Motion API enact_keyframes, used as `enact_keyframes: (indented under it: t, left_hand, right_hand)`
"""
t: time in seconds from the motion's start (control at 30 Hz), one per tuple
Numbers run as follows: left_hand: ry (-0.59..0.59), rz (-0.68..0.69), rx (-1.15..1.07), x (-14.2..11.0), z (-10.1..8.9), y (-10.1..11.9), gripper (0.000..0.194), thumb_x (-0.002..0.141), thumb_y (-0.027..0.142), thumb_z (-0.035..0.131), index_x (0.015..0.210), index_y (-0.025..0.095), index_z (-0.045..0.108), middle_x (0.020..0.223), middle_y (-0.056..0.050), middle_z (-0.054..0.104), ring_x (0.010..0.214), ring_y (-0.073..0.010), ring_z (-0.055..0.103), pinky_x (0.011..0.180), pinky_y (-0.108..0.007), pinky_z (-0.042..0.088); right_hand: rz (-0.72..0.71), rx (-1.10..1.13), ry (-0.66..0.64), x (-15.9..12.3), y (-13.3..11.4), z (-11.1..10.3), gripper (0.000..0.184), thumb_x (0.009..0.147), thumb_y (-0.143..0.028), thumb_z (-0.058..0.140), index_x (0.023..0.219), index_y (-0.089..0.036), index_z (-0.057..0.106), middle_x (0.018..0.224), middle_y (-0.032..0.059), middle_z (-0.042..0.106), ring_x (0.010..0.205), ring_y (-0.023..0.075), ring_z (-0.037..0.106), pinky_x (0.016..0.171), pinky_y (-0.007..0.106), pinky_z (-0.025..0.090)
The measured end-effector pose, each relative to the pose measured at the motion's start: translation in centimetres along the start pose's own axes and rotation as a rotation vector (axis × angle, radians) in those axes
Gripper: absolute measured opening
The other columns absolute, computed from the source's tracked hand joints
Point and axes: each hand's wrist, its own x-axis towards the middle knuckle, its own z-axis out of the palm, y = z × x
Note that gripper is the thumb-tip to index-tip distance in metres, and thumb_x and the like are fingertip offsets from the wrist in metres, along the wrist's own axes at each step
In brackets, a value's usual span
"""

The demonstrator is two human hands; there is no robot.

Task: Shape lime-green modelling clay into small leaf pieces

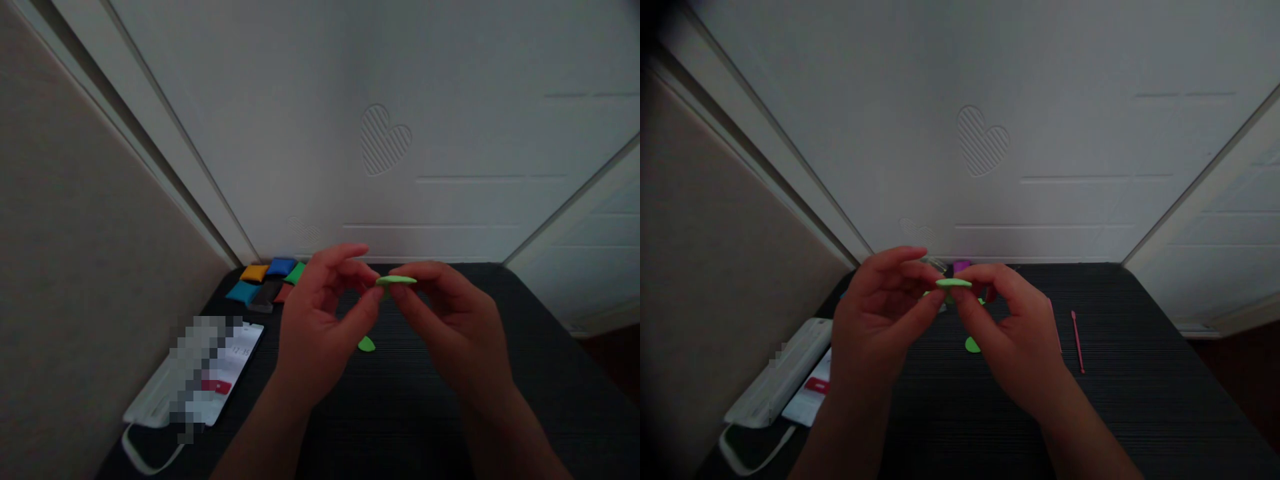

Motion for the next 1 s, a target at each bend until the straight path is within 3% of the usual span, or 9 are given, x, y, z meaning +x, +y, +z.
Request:
enact_keyframes:
  t: [0.17,0.3,0.43,0.63,0.83,1.0]
  left_hand:
    - [0.062,0.003,-0.016,-0.01,0.34,-0.12,0.038,0.069,0.003,0.061,0.102,0.022,0.055,0.078,0.002,0.061,0.071,-0.0082,0.060,0.066,-0.017,0.050]
    - [0.109,0.003,-0.088,0.01,0.70,-0.35,0.037,0.069,0.003,0.061,0.100,0.022,0.055,0.079,0.002,0.060,0.072,-0.0087,0.060,0.067,-0.018,0.051]
    - [0.071,-0.026,-0.094,0.06,0.62,-0.27,0.035,0.070,0.004,0.060,0.100,0.022,0.054,0.079,0.001,0.059,0.073,-0.0089,0.059,0.067,-0.019,0.051]
    - [-0.015,-0.068,0.027,0.18,0.20,0.22,0.041,0.070,0.004,0.058,0.106,0.022,0.050,0.084,-0.001,0.057,0.076,-0.0110,0.059,0.068,-0.021,0.051]
    - [-0.056,-0.071,0.057,0.18,0.20,0.19,0.041,0.072,0.006,0.057,0.108,0.022,0.049,0.084,-0.001,0.058,0.076,-0.0115,0.059,0.068,-0.022,0.051]
    - [0.021,-0.032,0.086,0.03,0.43,-0.01,0.034,0.073,0.010,0.059,0.104,0.022,0.052,0.081,0.000,0.061,0.073,-0.0105,0.061,0.068,-0.021,0.052]
  right_hand:
    - [0.031,0.080,-0.044,0.13,0.11,-0.08,0.020,0.078,-0.021,0.057,0.096,-0.029,0.056,0.086,-0.0024,0.060,0.079,0.0130,0.056,0.067,0.026,0.043]
    - [0.059,0.090,-0.087,0.23,0.33,-0.16,0.008,0.080,-0.025,0.055,0.086,-0.027,0.058,0.077,-0.0034,0.059,0.070,0.0114,0.054,0.062,0.026,0.042]
    - [0.051,0.068,-0.055,0.25,0.23,-0.20,0.006,0.080,-0.025,0.054,0.085,-0.027,0.057,0.075,-0.0040,0.058,0.067,0.0103,0.052,0.060,0.025,0.040]
    - [0.030,0.004,-0.111,0.37,-0.08,0.07,0.006,0.081,-0.022,0.053,0.085,-0.024,0.056,0.077,-0.0028,0.058,0.072,0.0116,0.054,0.064,0.025,0.042]
    - [-0.032,-0.083,-0.015,0.37,0.04,0.40,0.010,0.080,-0.020,0.053,0.089,-0.024,0.057,0.082,-0.0021,0.061,0.076,0.0115,0.056,0.066,0.024,0.043]
    - [-0.037,-0.092,-0.010,0.22,0.05,0.27,0.010,0.080,-0.020,0.054,0.088,-0.025,0.058,0.081,-0.0030,0.061,0.077,0.0114,0.058,0.068,0.024,0.044]
